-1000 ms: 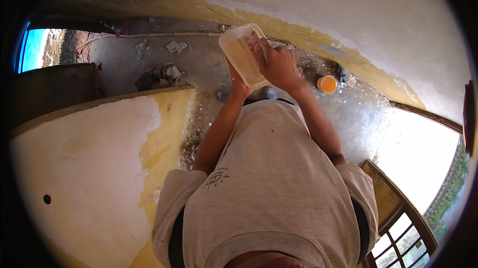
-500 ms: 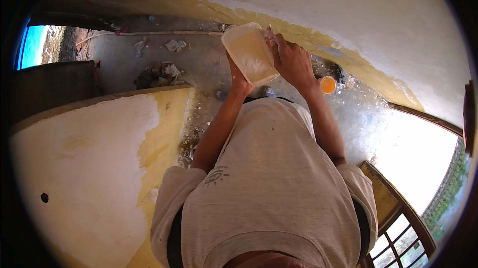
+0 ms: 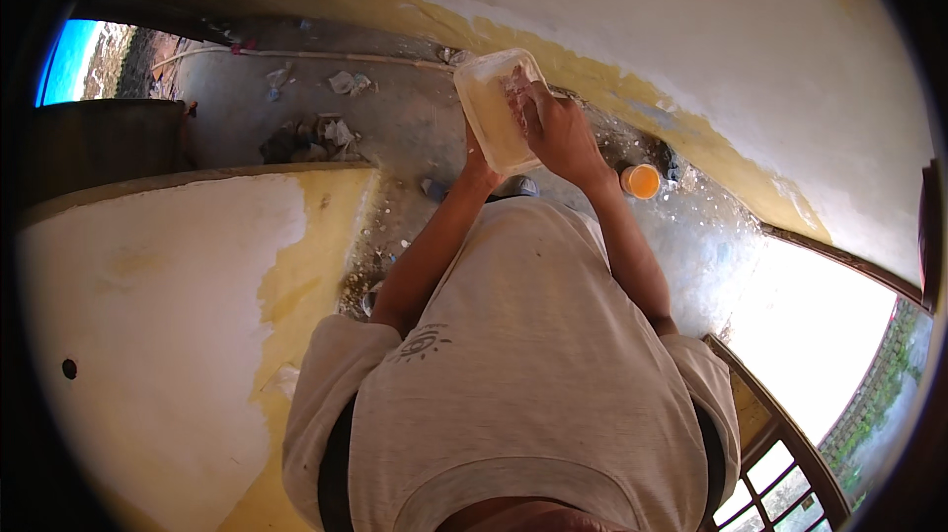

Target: The person uses a scraper to apply plaster or wall putty from a plastic container onto a damaged section of a wall, smoothing it out with repeated strokes.

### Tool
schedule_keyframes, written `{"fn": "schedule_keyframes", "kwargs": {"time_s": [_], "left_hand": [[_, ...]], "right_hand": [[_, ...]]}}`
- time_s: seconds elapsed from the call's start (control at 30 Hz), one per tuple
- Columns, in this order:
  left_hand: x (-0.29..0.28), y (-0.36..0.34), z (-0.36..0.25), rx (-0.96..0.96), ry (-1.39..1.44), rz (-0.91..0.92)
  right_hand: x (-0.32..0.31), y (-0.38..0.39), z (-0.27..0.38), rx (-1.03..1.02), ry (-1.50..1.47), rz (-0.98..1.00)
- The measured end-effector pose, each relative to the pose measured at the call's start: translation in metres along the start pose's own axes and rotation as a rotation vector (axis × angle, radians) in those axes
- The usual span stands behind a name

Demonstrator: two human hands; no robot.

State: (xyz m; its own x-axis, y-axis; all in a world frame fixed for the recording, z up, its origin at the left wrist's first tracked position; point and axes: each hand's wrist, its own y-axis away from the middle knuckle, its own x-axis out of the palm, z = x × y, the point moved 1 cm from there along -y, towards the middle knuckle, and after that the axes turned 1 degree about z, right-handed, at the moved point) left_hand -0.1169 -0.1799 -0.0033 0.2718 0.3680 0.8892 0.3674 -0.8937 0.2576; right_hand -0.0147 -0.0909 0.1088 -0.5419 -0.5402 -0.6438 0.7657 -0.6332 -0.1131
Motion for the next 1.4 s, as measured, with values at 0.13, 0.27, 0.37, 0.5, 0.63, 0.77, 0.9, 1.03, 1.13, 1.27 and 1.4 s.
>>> {"fn": "schedule_keyframes", "kwargs": {"time_s": [0.13,0.27,0.37,0.5,0.63,0.77,0.9,1.03,1.13,1.27,1.4], "left_hand": [[-0.007,-0.004,-0.001,0.026,-0.013,0.046],[-0.004,-0.002,0.002,0.029,0.04,0.08],[0.008,0.003,-0.001,0.028,0.03,0.039],[0.013,0.011,-0.003,0.034,0.051,0.076],[0.008,0.009,-0.004,-0.004,0.016,0.087],[-0.007,0.006,0.004,0.016,-0.012,0.093],[-0.012,0.005,0.005,-0.035,0.037,0.007],[-0.014,0.002,0.004,-0.001,0.078,0.059],[-0.018,0.0,0.007,0.033,0.06,0.071],[-0.008,-0.003,0.004,0.092,-0.08,0.061],[-0.001,-0.001,0.007,0.059,0.001,0.154]], "right_hand": [[0.001,0.001,0.008,-0.018,0.074,0.01],[0.011,0.006,0.01,-0.045,0.139,-0.016],[0.001,0.002,0.01,-0.006,0.14,0.085],[-0.026,-0.003,0.011,0.094,0.163,0.005],[-0.012,0.005,0.001,0.004,0.214,-0.046],[-0.012,0.0,-0.006,0.052,-0.023,-0.107],[0.001,0.004,0.002,0.042,0.109,0.002],[0.002,0.001,-0.001,0.004,-0.009,-0.056],[0.008,0.008,-0.001,0.017,-0.014,-0.049],[0.003,0.006,0.008,-0.007,-0.073,0.011],[0.019,0.011,-0.009,-0.054,-0.015,-0.09]]}}
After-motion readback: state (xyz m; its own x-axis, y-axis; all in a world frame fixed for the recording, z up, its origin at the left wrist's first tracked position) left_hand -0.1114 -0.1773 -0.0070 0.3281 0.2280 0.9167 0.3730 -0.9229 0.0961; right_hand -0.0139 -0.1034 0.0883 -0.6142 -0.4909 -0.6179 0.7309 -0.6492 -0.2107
